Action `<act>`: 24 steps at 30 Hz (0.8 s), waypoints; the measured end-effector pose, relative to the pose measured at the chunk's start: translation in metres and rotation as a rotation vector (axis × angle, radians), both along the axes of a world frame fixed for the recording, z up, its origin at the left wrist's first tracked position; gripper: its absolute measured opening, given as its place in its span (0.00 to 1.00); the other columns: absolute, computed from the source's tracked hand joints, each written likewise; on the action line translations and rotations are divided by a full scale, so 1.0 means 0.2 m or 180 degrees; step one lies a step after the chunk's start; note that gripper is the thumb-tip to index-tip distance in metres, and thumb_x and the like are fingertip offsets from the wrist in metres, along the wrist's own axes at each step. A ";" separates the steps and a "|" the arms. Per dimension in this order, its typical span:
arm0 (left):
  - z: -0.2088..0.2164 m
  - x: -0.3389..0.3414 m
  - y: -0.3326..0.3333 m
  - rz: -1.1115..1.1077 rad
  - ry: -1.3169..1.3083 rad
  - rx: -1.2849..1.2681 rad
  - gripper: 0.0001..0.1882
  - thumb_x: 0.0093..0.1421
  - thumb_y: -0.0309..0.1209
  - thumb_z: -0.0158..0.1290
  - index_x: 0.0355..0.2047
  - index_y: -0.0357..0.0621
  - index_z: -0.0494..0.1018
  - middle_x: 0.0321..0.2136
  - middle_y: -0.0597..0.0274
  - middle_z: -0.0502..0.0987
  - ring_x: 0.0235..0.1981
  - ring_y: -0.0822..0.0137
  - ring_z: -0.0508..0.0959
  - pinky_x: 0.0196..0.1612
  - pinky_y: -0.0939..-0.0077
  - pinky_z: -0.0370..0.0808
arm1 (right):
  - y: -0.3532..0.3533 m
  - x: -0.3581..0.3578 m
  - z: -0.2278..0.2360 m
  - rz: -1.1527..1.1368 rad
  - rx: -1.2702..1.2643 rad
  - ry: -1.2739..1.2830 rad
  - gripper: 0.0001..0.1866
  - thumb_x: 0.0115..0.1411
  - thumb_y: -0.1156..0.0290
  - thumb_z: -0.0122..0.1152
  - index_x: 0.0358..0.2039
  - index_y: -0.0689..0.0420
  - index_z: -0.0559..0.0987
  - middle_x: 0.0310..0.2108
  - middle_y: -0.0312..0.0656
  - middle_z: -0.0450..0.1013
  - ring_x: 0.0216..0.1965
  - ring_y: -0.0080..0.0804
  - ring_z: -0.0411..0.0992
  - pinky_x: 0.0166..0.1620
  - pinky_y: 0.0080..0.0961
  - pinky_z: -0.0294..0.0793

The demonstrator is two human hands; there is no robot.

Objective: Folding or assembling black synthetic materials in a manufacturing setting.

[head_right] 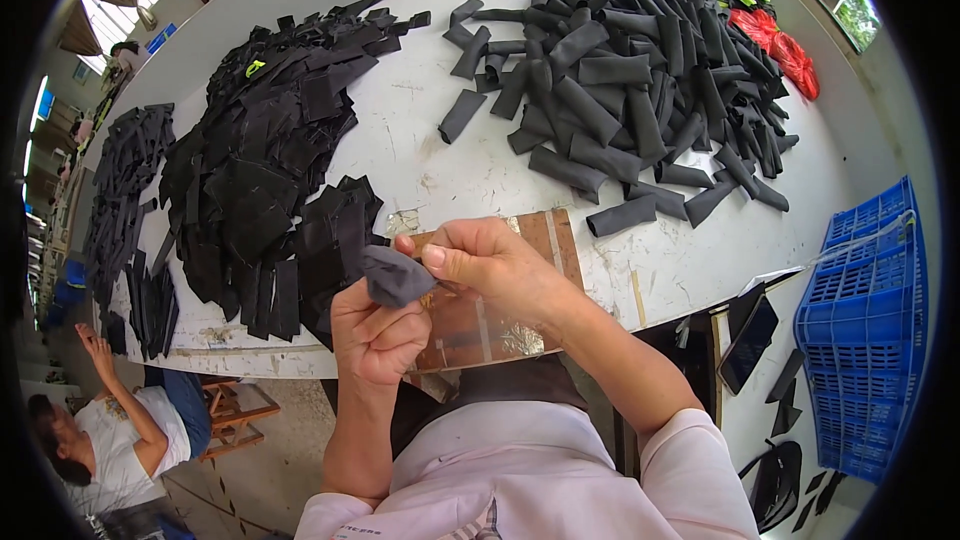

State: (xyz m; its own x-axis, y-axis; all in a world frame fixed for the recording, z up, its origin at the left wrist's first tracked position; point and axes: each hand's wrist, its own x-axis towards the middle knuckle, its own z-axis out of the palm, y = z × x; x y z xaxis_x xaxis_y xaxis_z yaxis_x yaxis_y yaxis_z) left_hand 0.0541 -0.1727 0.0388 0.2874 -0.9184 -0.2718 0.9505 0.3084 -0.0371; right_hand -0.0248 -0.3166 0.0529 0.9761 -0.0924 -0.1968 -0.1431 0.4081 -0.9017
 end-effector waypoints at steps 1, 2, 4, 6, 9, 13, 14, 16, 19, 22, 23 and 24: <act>0.06 0.00 0.00 -0.0036 -0.0181 -0.0443 0.11 0.57 0.25 0.40 0.40 0.41 0.68 0.26 0.57 0.73 0.06 0.84 0.55 0.08 0.90 0.49 | 0.00 0.01 0.03 0.0022 -0.0018 -0.0175 0.13 0.55 0.62 0.53 0.23 0.58 0.71 0.18 0.28 0.63 0.19 0.13 0.58 0.22 0.10 0.59; 0.09 -0.01 -0.01 -0.0089 -0.0352 -0.0895 0.12 0.57 0.25 0.40 0.41 0.40 0.67 0.28 0.56 0.73 0.06 0.84 0.56 0.08 0.90 0.50 | -0.01 0.02 0.04 0.0016 -0.0018 -0.0160 0.13 0.55 0.62 0.53 0.23 0.58 0.71 0.18 0.28 0.63 0.19 0.13 0.58 0.22 0.10 0.59; 0.05 0.00 0.01 -0.0029 -0.0356 -0.0839 0.12 0.57 0.26 0.40 0.42 0.39 0.67 0.28 0.57 0.73 0.06 0.84 0.56 0.08 0.90 0.50 | -0.02 0.03 0.04 0.0138 -0.0110 -0.0385 0.13 0.55 0.61 0.53 0.24 0.59 0.72 0.19 0.28 0.64 0.21 0.13 0.59 0.24 0.11 0.59; -0.04 -0.01 0.01 0.0000 -0.0370 -0.0785 0.13 0.57 0.26 0.41 0.42 0.38 0.66 0.29 0.57 0.73 0.06 0.83 0.56 0.08 0.89 0.50 | -0.02 0.04 -0.11 0.0087 -0.0037 -0.0233 0.13 0.55 0.61 0.53 0.22 0.58 0.71 0.18 0.28 0.63 0.20 0.14 0.58 0.24 0.12 0.58; -0.12 -0.03 0.01 -0.0011 -0.0589 0.0020 0.14 0.56 0.28 0.44 0.43 0.38 0.66 0.28 0.59 0.73 0.07 0.82 0.58 0.08 0.89 0.52 | 0.01 0.02 -0.18 0.0001 0.0221 -0.0132 0.13 0.55 0.62 0.53 0.21 0.57 0.70 0.16 0.29 0.62 0.20 0.15 0.57 0.23 0.13 0.57; 0.00 -0.10 -0.04 0.1574 -0.4655 0.2316 0.18 0.57 0.32 0.48 0.45 0.33 0.64 0.30 0.59 0.72 0.28 0.76 0.70 0.29 0.89 0.66 | -0.01 0.02 -0.20 0.0060 -0.0005 -0.0149 0.13 0.56 0.62 0.51 0.22 0.58 0.71 0.17 0.29 0.63 0.20 0.15 0.58 0.23 0.13 0.57; 0.03 -0.08 -0.04 0.1726 -0.5213 0.2129 0.18 0.56 0.31 0.49 0.44 0.33 0.64 0.32 0.58 0.72 0.32 0.74 0.70 0.33 0.87 0.66 | -0.02 0.01 -0.19 0.0044 -0.0019 -0.0171 0.13 0.56 0.62 0.51 0.22 0.58 0.71 0.17 0.29 0.63 0.20 0.15 0.58 0.23 0.13 0.57; 0.07 -0.02 -0.03 0.1673 -0.5851 0.1618 0.15 0.54 0.27 0.51 0.40 0.33 0.67 0.35 0.56 0.72 0.36 0.70 0.70 0.40 0.81 0.66 | -0.05 0.00 -0.16 0.0006 -0.0643 -0.0146 0.15 0.56 0.60 0.50 0.23 0.59 0.71 0.18 0.32 0.64 0.21 0.17 0.60 0.24 0.16 0.59; 0.11 -0.03 -0.04 0.1552 -0.5657 0.1429 0.07 0.51 0.23 0.53 0.31 0.34 0.72 0.34 0.55 0.72 0.36 0.68 0.70 0.41 0.78 0.66 | -0.04 -0.02 -0.07 -0.0766 -0.1950 -0.0397 0.15 0.56 0.60 0.50 0.26 0.61 0.71 0.20 0.36 0.65 0.23 0.22 0.63 0.24 0.19 0.61; 0.12 -0.07 -0.04 0.1865 -0.5357 0.1355 0.06 0.52 0.23 0.52 0.30 0.34 0.71 0.34 0.55 0.73 0.36 0.69 0.71 0.42 0.77 0.66 | -0.04 -0.03 0.04 -0.0816 -0.3415 -0.1529 0.15 0.50 0.60 0.56 0.28 0.61 0.72 0.21 0.39 0.64 0.24 0.31 0.65 0.23 0.24 0.63; 0.13 -0.09 -0.04 0.2074 -0.4740 0.1082 0.06 0.52 0.23 0.51 0.30 0.34 0.70 0.34 0.54 0.72 0.36 0.69 0.71 0.42 0.76 0.66 | -0.02 -0.04 0.12 -0.0600 -0.4367 -0.1781 0.15 0.48 0.61 0.58 0.29 0.61 0.71 0.21 0.39 0.63 0.24 0.33 0.65 0.22 0.25 0.63; 0.13 -0.10 -0.02 0.2260 -0.4120 0.0837 0.05 0.53 0.23 0.50 0.30 0.34 0.69 0.34 0.54 0.72 0.35 0.69 0.71 0.43 0.76 0.66 | 0.00 -0.03 0.16 -0.0596 -0.4680 -0.1833 0.12 0.45 0.66 0.58 0.28 0.59 0.71 0.20 0.40 0.63 0.24 0.37 0.65 0.22 0.30 0.63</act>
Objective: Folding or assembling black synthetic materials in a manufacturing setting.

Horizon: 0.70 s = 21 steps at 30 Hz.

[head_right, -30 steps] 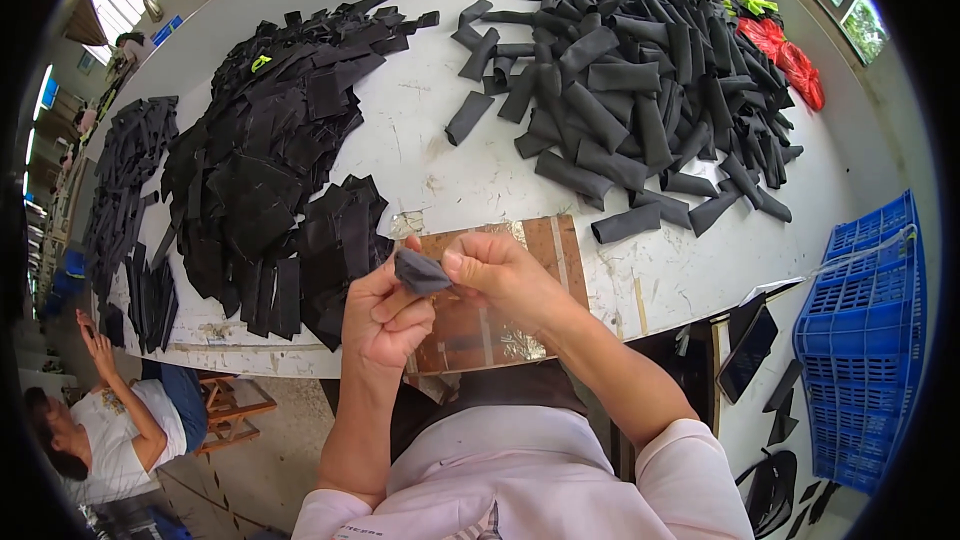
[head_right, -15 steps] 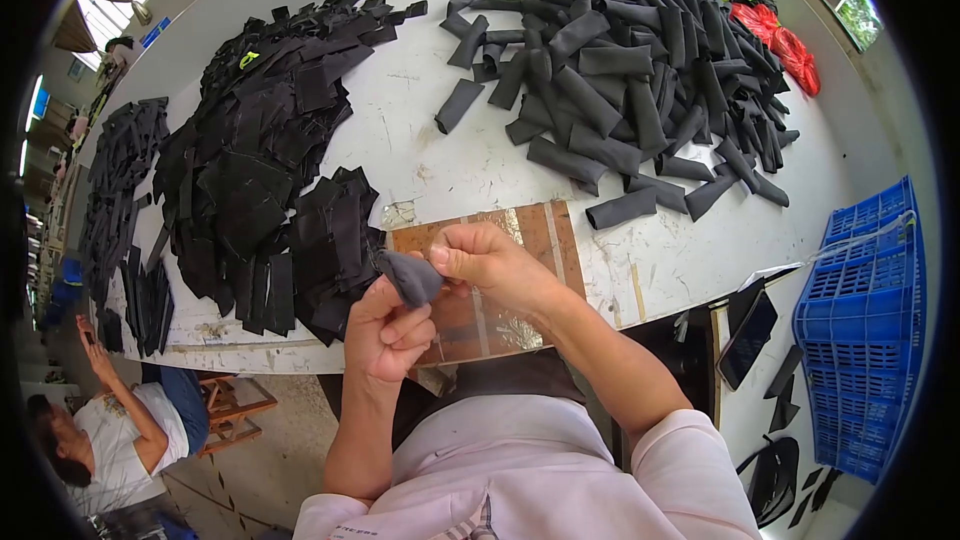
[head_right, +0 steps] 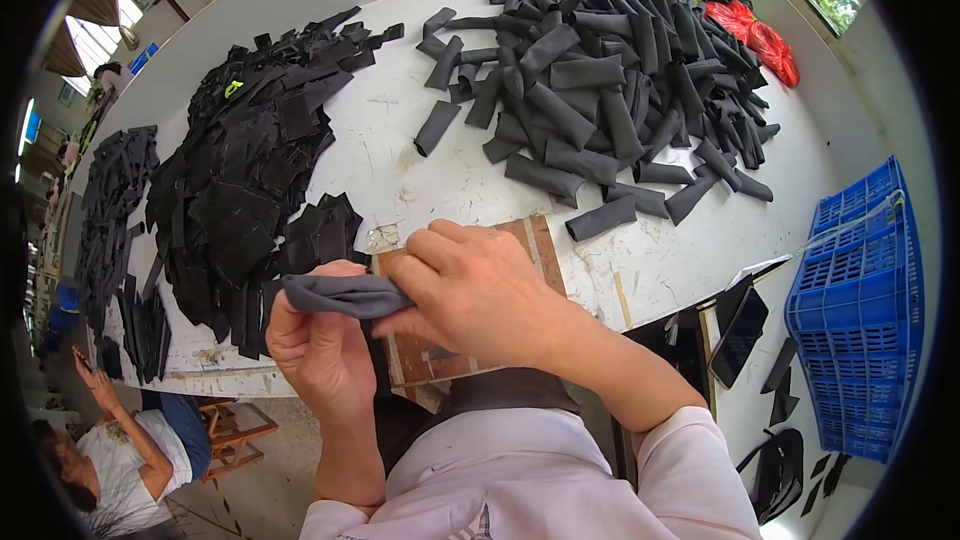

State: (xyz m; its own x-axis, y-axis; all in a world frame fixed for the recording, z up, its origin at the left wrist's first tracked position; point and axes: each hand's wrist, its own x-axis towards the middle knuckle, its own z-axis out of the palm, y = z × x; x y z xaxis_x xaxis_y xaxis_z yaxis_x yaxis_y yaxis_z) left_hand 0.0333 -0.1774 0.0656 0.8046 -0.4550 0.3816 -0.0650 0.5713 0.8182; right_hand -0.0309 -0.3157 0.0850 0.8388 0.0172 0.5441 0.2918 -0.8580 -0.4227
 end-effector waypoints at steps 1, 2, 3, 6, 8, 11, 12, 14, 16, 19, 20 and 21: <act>-0.01 -0.01 0.01 0.0005 0.0012 0.0017 0.05 0.53 0.23 0.50 0.30 0.34 0.69 0.34 0.54 0.72 0.35 0.69 0.71 0.43 0.76 0.66 | 0.00 0.00 -0.01 0.0005 0.0017 0.0012 0.12 0.45 0.66 0.58 0.28 0.59 0.71 0.20 0.40 0.63 0.24 0.37 0.65 0.22 0.30 0.63; -0.03 -0.01 0.01 0.0009 0.0270 -0.0032 0.06 0.53 0.24 0.50 0.31 0.34 0.69 0.34 0.54 0.72 0.35 0.69 0.71 0.43 0.75 0.65 | -0.02 0.00 -0.01 0.0018 -0.0178 0.0238 0.11 0.44 0.68 0.58 0.26 0.59 0.70 0.20 0.40 0.63 0.24 0.38 0.65 0.22 0.31 0.62; -0.05 -0.01 0.01 0.0017 0.0526 -0.0078 0.07 0.53 0.25 0.50 0.32 0.34 0.68 0.34 0.54 0.72 0.35 0.68 0.71 0.44 0.74 0.65 | -0.03 0.00 -0.02 0.0034 -0.0370 0.0462 0.09 0.43 0.70 0.58 0.24 0.59 0.69 0.20 0.40 0.63 0.24 0.38 0.65 0.22 0.33 0.62; -0.13 -0.02 -0.02 -0.0044 0.0274 0.0363 0.10 0.53 0.28 0.52 0.32 0.34 0.68 0.34 0.53 0.72 0.37 0.66 0.71 0.46 0.72 0.64 | -0.04 -0.02 -0.21 -0.0083 0.0157 0.0696 0.13 0.43 0.63 0.60 0.22 0.58 0.72 0.19 0.37 0.65 0.24 0.35 0.68 0.23 0.28 0.66; -0.11 -0.02 -0.07 -0.0064 0.0090 0.0492 0.13 0.51 0.31 0.54 0.33 0.34 0.69 0.36 0.51 0.72 0.38 0.65 0.71 0.46 0.72 0.65 | -0.03 -0.02 -0.23 -0.0106 0.0191 0.0609 0.12 0.43 0.64 0.60 0.22 0.59 0.71 0.19 0.38 0.65 0.24 0.36 0.68 0.23 0.29 0.66; -0.10 0.09 -0.08 -0.0462 -0.0601 0.0585 0.06 0.51 0.24 0.51 0.29 0.33 0.70 0.35 0.55 0.72 0.33 0.70 0.72 0.36 0.79 0.69 | -0.02 -0.01 -0.18 -0.0037 0.0389 0.0479 0.11 0.43 0.66 0.60 0.22 0.59 0.71 0.20 0.38 0.66 0.24 0.36 0.68 0.22 0.29 0.66; -0.05 0.09 -0.08 -0.0451 -0.0583 0.0596 0.06 0.51 0.24 0.51 0.29 0.33 0.70 0.35 0.55 0.72 0.33 0.70 0.72 0.36 0.79 0.69 | -0.03 -0.02 -0.16 0.0054 0.0541 0.0453 0.10 0.43 0.67 0.60 0.22 0.58 0.71 0.20 0.39 0.66 0.24 0.37 0.68 0.22 0.30 0.66; 0.09 0.07 -0.10 -0.1036 -0.0370 0.1181 0.07 0.50 0.24 0.52 0.28 0.33 0.71 0.31 0.57 0.73 0.30 0.69 0.71 0.33 0.78 0.68 | -0.03 -0.03 -0.22 0.0185 0.0800 0.0167 0.09 0.44 0.68 0.59 0.23 0.58 0.71 0.20 0.40 0.67 0.24 0.38 0.68 0.22 0.31 0.66; 0.03 0.09 -0.13 -0.1007 -0.0713 0.1605 0.08 0.51 0.28 0.53 0.25 0.34 0.72 0.28 0.59 0.73 0.28 0.72 0.70 0.30 0.81 0.67 | -0.01 -0.04 -0.32 0.0275 0.1053 -0.0148 0.08 0.45 0.69 0.59 0.23 0.58 0.71 0.20 0.41 0.67 0.23 0.39 0.68 0.22 0.31 0.66; -0.05 0.11 -0.14 -0.0752 -0.1133 0.1931 0.09 0.52 0.30 0.52 0.24 0.34 0.72 0.26 0.61 0.73 0.25 0.76 0.69 0.27 0.85 0.66 | 0.00 -0.01 -0.44 -0.0091 0.1129 0.0227 0.07 0.45 0.70 0.58 0.24 0.59 0.72 0.20 0.43 0.67 0.22 0.41 0.68 0.22 0.32 0.66; -0.07 0.09 -0.13 -0.0555 -0.1153 0.1850 0.08 0.53 0.28 0.52 0.26 0.34 0.72 0.27 0.61 0.73 0.25 0.77 0.69 0.27 0.86 0.66 | -0.01 -0.01 -0.42 -0.0003 0.1165 0.0261 0.07 0.45 0.70 0.58 0.24 0.60 0.72 0.20 0.44 0.67 0.21 0.42 0.68 0.22 0.32 0.66; -0.07 0.07 -0.12 -0.0360 -0.1173 0.1765 0.07 0.53 0.27 0.51 0.29 0.34 0.71 0.28 0.61 0.73 0.25 0.78 0.69 0.27 0.86 0.67 | -0.01 -0.01 -0.41 0.0084 0.1198 0.0296 0.08 0.45 0.70 0.58 0.24 0.60 0.72 0.20 0.44 0.67 0.21 0.43 0.68 0.23 0.33 0.66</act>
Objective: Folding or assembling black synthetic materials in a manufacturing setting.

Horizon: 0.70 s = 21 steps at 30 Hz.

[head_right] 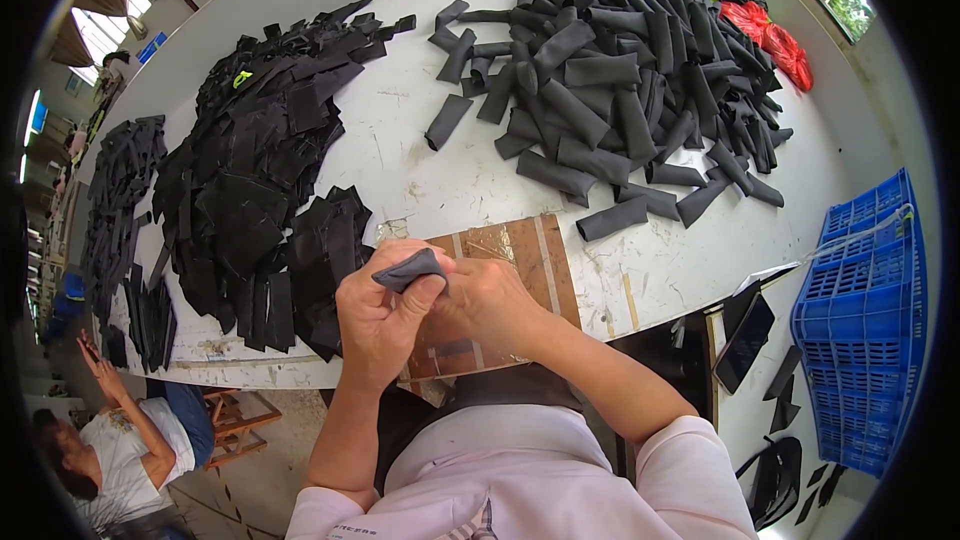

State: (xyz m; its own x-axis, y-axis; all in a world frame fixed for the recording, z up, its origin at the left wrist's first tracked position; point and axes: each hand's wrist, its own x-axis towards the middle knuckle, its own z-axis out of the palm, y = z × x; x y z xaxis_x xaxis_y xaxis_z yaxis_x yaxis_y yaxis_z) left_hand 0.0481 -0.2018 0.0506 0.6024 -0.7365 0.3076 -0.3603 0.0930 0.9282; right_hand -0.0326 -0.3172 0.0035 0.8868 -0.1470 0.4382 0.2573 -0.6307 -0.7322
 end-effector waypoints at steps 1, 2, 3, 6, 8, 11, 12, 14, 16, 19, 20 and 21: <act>0.00 -0.05 0.01 0.0227 0.0340 -0.0195 0.08 0.54 0.26 0.51 0.32 0.32 0.70 0.29 0.58 0.73 0.27 0.78 0.70 0.30 0.87 0.69 | 0.00 0.00 0.02 0.0017 -0.0005 -0.0010 0.08 0.45 0.70 0.58 0.24 0.60 0.72 0.20 0.44 0.67 0.21 0.43 0.68 0.23 0.33 0.66; 0.01 -0.06 0.01 0.0249 0.0334 -0.0203 0.08 0.54 0.26 0.51 0.32 0.32 0.70 0.29 0.58 0.73 0.27 0.78 0.70 0.30 0.87 0.69 | 0.01 0.00 0.03 -0.0015 0.0001 0.0094 0.08 0.46 0.69 0.58 0.23 0.60 0.73 0.20 0.44 0.67 0.21 0.42 0.68 0.22 0.33 0.66; 0.00 -0.08 0.01 0.0317 0.0274 -0.0583 0.09 0.54 0.27 0.51 0.33 0.32 0.69 0.29 0.57 0.73 0.27 0.78 0.71 0.31 0.87 0.69 | 0.01 0.00 0.05 -0.0046 0.0005 0.0200 0.08 0.46 0.69 0.58 0.23 0.60 0.73 0.19 0.44 0.67 0.21 0.42 0.68 0.22 0.33 0.66; 0.07 -0.07 0.04 0.0554 0.0264 -0.0812 0.09 0.54 0.28 0.51 0.30 0.31 0.70 0.27 0.58 0.74 0.27 0.78 0.71 0.30 0.86 0.69 | 0.00 0.01 0.12 -0.0019 -0.0296 0.0268 0.08 0.46 0.68 0.58 0.24 0.59 0.73 0.19 0.44 0.68 0.21 0.42 0.68 0.23 0.33 0.66; 0.12 -0.02 0.05 -0.0011 0.0051 -0.0275 0.10 0.54 0.29 0.51 0.25 0.32 0.71 0.24 0.60 0.74 0.24 0.77 0.71 0.28 0.84 0.68 | -0.01 -0.01 0.19 0.0011 -0.0284 0.0245 0.08 0.46 0.68 0.58 0.24 0.59 0.73 0.19 0.44 0.68 0.21 0.42 0.68 0.23 0.32 0.67; 0.14 0.03 0.04 -0.0142 -0.0589 0.0149 0.10 0.53 0.30 0.52 0.22 0.32 0.71 0.23 0.61 0.74 0.23 0.77 0.70 0.26 0.84 0.67 | 0.00 -0.02 0.06 0.0020 -0.0046 0.0193 0.08 0.45 0.69 0.59 0.25 0.58 0.73 0.19 0.44 0.68 0.21 0.41 0.68 0.22 0.31 0.67; 0.13 0.04 0.04 -0.0127 -0.0605 0.0134 0.10 0.53 0.30 0.52 0.22 0.32 0.71 0.23 0.61 0.74 0.23 0.77 0.70 0.26 0.84 0.67 | 0.01 0.00 0.02 0.0061 0.0170 0.0130 0.08 0.45 0.70 0.59 0.25 0.58 0.73 0.20 0.44 0.68 0.21 0.41 0.68 0.22 0.31 0.67; 0.07 0.03 0.02 0.0199 -0.0784 -0.0237 0.09 0.53 0.29 0.52 0.25 0.33 0.72 0.24 0.60 0.74 0.24 0.76 0.71 0.28 0.84 0.68 | 0.03 0.00 0.02 0.0001 0.0037 0.0255 0.07 0.45 0.70 0.58 0.25 0.59 0.73 0.20 0.44 0.68 0.21 0.41 0.69 0.22 0.30 0.67; 0.08 -0.05 0.03 0.0378 -0.0074 -0.0361 0.08 0.52 0.29 0.52 0.27 0.33 0.72 0.25 0.59 0.74 0.26 0.74 0.72 0.29 0.84 0.69 | 0.03 -0.01 0.05 -0.0087 0.0045 0.0539 0.07 0.46 0.71 0.58 0.24 0.60 0.72 0.20 0.45 0.68 0.20 0.42 0.68 0.23 0.31 0.68; 0.07 -0.08 0.04 0.0445 0.0774 -0.0914 0.08 0.53 0.27 0.52 0.30 0.34 0.71 0.27 0.56 0.74 0.28 0.71 0.73 0.33 0.82 0.69 | 0.00 -0.02 0.08 0.0085 0.0008 0.0564 0.05 0.46 0.72 0.57 0.24 0.59 0.72 0.18 0.44 0.67 0.20 0.42 0.67 0.23 0.32 0.66; 0.06 -0.08 0.04 0.0339 0.0888 -0.1341 0.08 0.53 0.27 0.51 0.32 0.35 0.71 0.28 0.55 0.74 0.30 0.70 0.73 0.35 0.81 0.69 | 0.00 -0.02 0.13 0.0179 0.0017 0.0569 0.05 0.46 0.72 0.57 0.24 0.59 0.72 0.18 0.44 0.67 0.20 0.42 0.67 0.23 0.32 0.66; 0.05 -0.09 0.04 0.0209 0.1398 -0.1777 0.07 0.54 0.25 0.49 0.32 0.35 0.71 0.30 0.52 0.74 0.32 0.68 0.73 0.37 0.78 0.69 | -0.01 -0.01 0.18 0.0114 -0.0369 0.0448 0.05 0.47 0.71 0.56 0.23 0.59 0.73 0.18 0.43 0.66 0.20 0.41 0.66 0.22 0.32 0.65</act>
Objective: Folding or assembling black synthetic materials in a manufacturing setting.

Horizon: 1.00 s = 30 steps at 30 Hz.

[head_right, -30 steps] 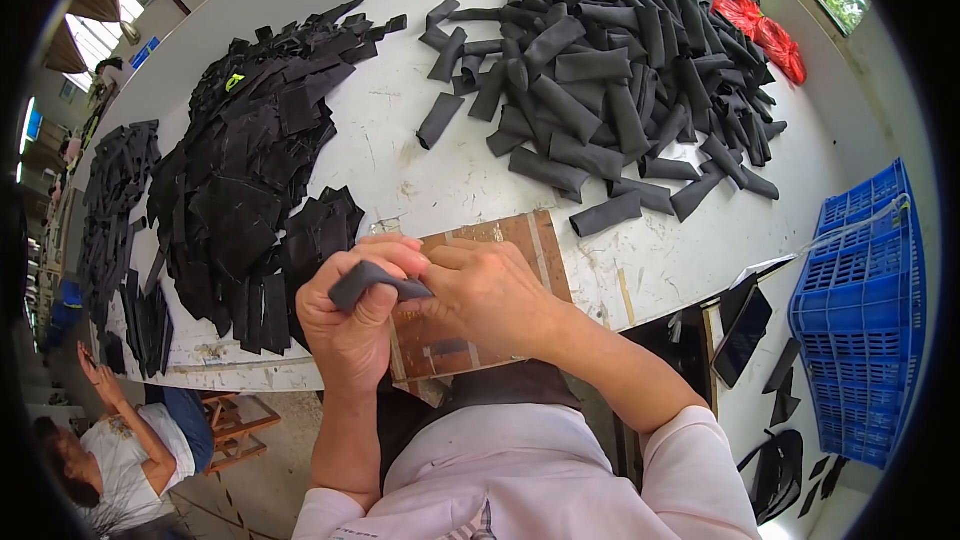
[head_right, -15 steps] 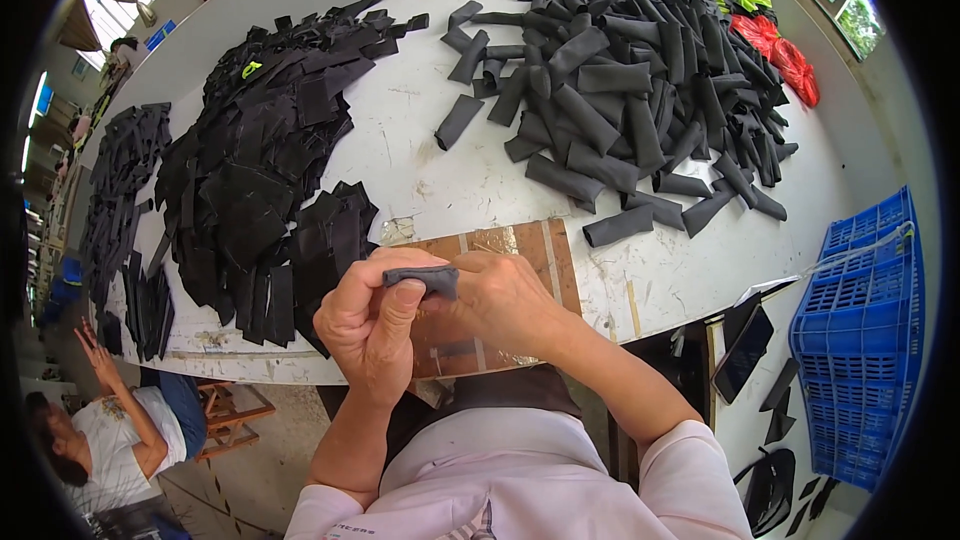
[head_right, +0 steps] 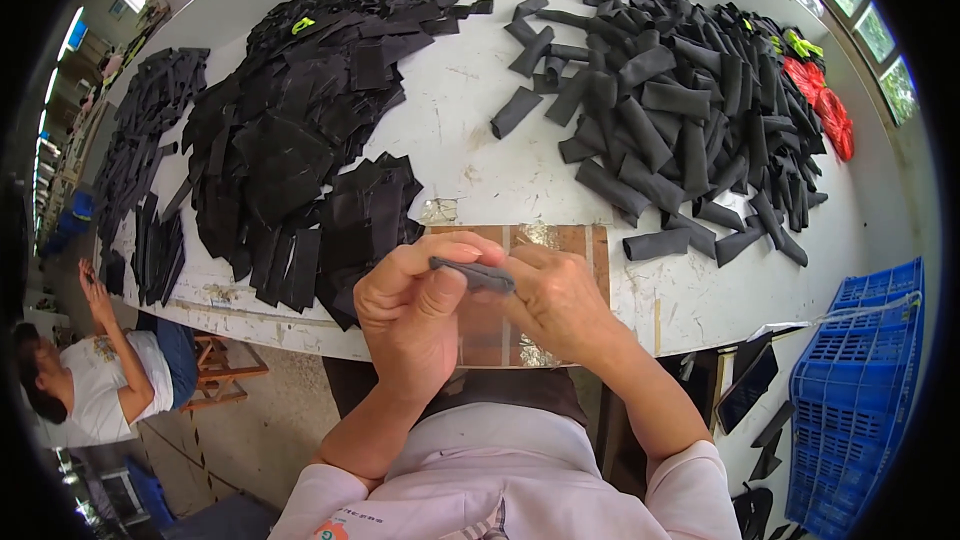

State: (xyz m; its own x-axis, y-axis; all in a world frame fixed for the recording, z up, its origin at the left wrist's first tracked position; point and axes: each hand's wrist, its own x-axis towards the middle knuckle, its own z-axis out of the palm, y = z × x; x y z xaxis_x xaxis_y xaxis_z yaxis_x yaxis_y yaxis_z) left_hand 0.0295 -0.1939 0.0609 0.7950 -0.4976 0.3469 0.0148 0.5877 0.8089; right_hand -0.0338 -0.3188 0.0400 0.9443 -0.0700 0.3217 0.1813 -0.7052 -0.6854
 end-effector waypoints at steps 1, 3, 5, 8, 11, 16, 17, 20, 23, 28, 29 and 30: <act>0.00 0.02 0.02 0.0096 0.0009 0.0029 0.07 0.54 0.25 0.49 0.32 0.35 0.71 0.30 0.52 0.74 0.32 0.68 0.73 0.37 0.78 0.69 | 0.00 0.01 0.04 -0.0024 -0.0378 -0.0141 0.04 0.47 0.71 0.56 0.22 0.58 0.73 0.17 0.42 0.65 0.19 0.41 0.65 0.22 0.32 0.64; 0.00 0.06 0.05 -0.0256 0.0698 -0.0906 0.08 0.55 0.23 0.48 0.35 0.34 0.70 0.32 0.54 0.73 0.33 0.71 0.72 0.41 0.79 0.68 | 0.00 0.02 0.09 0.0085 -0.0309 -0.0100 0.05 0.47 0.71 0.56 0.22 0.58 0.73 0.16 0.42 0.64 0.19 0.41 0.64 0.21 0.32 0.63; -0.02 0.06 0.09 -0.0199 0.0795 -0.0774 0.07 0.56 0.23 0.47 0.35 0.34 0.70 0.32 0.55 0.73 0.34 0.72 0.71 0.41 0.79 0.68 | 0.01 0.03 0.05 0.0164 -0.0239 -0.0046 0.05 0.48 0.70 0.55 0.21 0.57 0.73 0.16 0.42 0.63 0.19 0.40 0.64 0.21 0.32 0.62; -0.06 0.05 0.08 -0.0258 0.0512 0.0196 0.05 0.56 0.24 0.47 0.32 0.35 0.70 0.32 0.56 0.74 0.34 0.73 0.72 0.40 0.81 0.68 | 0.01 0.02 -0.05 -0.0012 0.0031 0.0058 0.06 0.50 0.68 0.55 0.22 0.57 0.73 0.17 0.43 0.65 0.19 0.42 0.64 0.22 0.32 0.63; -0.14 0.10 0.12 0.0691 -0.0133 0.0657 0.05 0.56 0.24 0.46 0.32 0.35 0.70 0.32 0.57 0.74 0.33 0.76 0.71 0.39 0.83 0.68 | 0.01 0.02 0.09 0.0059 -0.0150 0.0501 0.07 0.51 0.69 0.55 0.23 0.59 0.73 0.20 0.44 0.68 0.20 0.42 0.66 0.23 0.31 0.63; -0.46 0.35 0.51 0.2959 -0.0993 0.3208 0.11 0.48 0.23 0.51 0.35 0.35 0.69 0.34 0.54 0.72 0.35 0.63 0.71 0.38 0.75 0.68 | -0.16 0.13 0.22 0.0693 0.3938 -0.0738 0.28 0.60 0.50 0.35 0.18 0.61 0.69 0.12 0.34 0.60 0.17 0.21 0.57 0.22 0.14 0.54; -0.51 0.39 0.57 0.3197 -0.1212 0.3693 0.13 0.47 0.24 0.51 0.36 0.35 0.69 0.34 0.52 0.71 0.38 0.57 0.70 0.40 0.71 0.68 | -0.18 0.16 0.23 0.0041 0.4175 -0.0854 0.27 0.62 0.52 0.32 0.22 0.61 0.70 0.12 0.33 0.59 0.16 0.20 0.56 0.22 0.15 0.53; -0.56 0.42 0.71 0.2861 -0.1498 0.4995 0.10 0.47 0.23 0.50 0.31 0.35 0.69 0.33 0.52 0.71 0.39 0.54 0.69 0.42 0.69 0.66 | -0.16 0.05 0.06 -0.1656 0.4024 -0.0707 0.26 0.62 0.52 0.32 0.25 0.60 0.71 0.12 0.33 0.60 0.16 0.19 0.56 0.21 0.16 0.53; -0.63 0.45 0.77 0.2834 -0.2123 0.5371 0.05 0.46 0.22 0.50 0.26 0.35 0.69 0.31 0.52 0.71 0.37 0.53 0.70 0.40 0.67 0.67 | 0.01 -0.15 -0.17 -0.1640 0.3384 -0.0043 0.26 0.61 0.51 0.35 0.21 0.59 0.70 0.11 0.33 0.61 0.14 0.18 0.57 0.20 0.14 0.54; -0.64 0.49 0.85 0.3190 -0.1827 0.3954 0.04 0.45 0.21 0.50 0.24 0.33 0.69 0.25 0.57 0.73 0.26 0.63 0.72 0.31 0.72 0.69 | 0.34 -0.20 -0.17 -0.0662 0.2261 0.1184 0.21 0.60 0.60 0.40 0.21 0.62 0.72 0.14 0.35 0.65 0.16 0.18 0.61 0.21 0.14 0.59; -0.59 0.46 0.87 0.3159 -0.1812 0.3978 0.04 0.45 0.21 0.50 0.24 0.33 0.69 0.25 0.57 0.73 0.26 0.63 0.72 0.31 0.72 0.69 | 0.38 -0.16 -0.17 -0.0368 0.1992 0.1258 0.20 0.60 0.60 0.42 0.22 0.63 0.73 0.15 0.35 0.66 0.18 0.19 0.63 0.23 0.15 0.62; -0.48 0.42 0.88 0.2720 -0.0496 0.3151 0.03 0.47 0.21 0.50 0.24 0.34 0.69 0.23 0.60 0.73 0.23 0.68 0.72 0.27 0.76 0.68 | 0.40 -0.13 -0.16 -0.0115 0.1919 0.1482 0.19 0.59 0.60 0.45 0.22 0.64 0.73 0.16 0.36 0.67 0.19 0.20 0.64 0.25 0.15 0.64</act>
